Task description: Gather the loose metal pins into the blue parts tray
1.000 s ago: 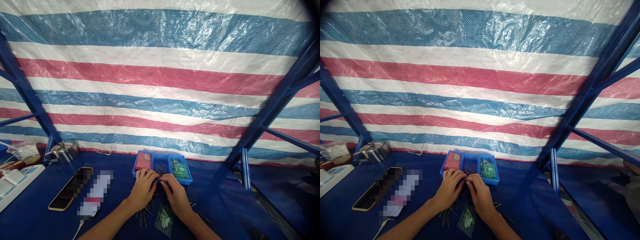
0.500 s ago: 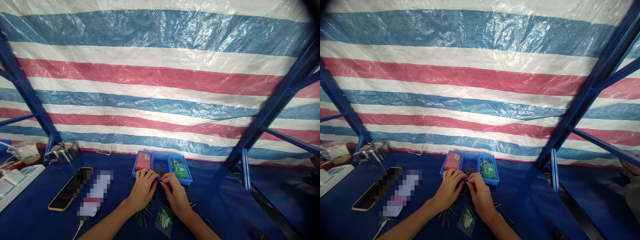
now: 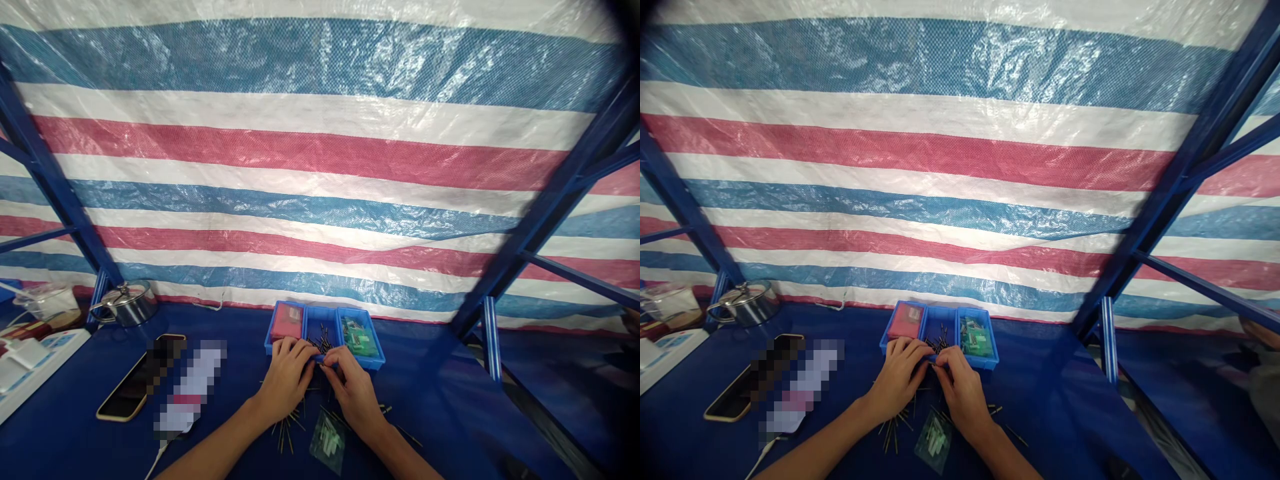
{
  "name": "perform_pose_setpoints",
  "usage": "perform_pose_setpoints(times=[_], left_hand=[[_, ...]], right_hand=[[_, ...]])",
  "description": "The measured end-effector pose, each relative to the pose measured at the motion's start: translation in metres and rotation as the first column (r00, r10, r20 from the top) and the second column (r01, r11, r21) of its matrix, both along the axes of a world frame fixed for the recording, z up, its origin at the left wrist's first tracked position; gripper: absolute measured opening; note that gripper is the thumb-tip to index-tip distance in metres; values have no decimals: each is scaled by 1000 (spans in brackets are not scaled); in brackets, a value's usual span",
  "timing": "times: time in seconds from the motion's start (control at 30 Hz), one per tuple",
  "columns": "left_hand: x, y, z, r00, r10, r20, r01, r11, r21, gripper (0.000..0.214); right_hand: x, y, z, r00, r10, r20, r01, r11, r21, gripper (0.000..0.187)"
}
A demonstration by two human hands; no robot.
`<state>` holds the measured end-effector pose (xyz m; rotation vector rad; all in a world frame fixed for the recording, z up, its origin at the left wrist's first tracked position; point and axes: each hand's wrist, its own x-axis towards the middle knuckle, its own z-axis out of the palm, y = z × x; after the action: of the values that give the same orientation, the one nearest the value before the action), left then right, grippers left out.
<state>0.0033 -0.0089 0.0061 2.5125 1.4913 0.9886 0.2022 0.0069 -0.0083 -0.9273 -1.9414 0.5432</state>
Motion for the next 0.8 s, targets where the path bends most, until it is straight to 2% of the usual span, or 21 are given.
perform_pose_setpoints(times=[0.43, 0.8], left_hand=[[0, -1, 2, 1000, 1, -3, -1, 1000, 6, 25], [0, -1, 3, 1000, -9, -2, 9, 1000, -17, 23]], right_hand=[[0, -1, -1, 1000, -25, 17, 25, 999, -31, 13], [-1, -3, 6, 999, -20, -31, 20, 1000, -14, 30]])
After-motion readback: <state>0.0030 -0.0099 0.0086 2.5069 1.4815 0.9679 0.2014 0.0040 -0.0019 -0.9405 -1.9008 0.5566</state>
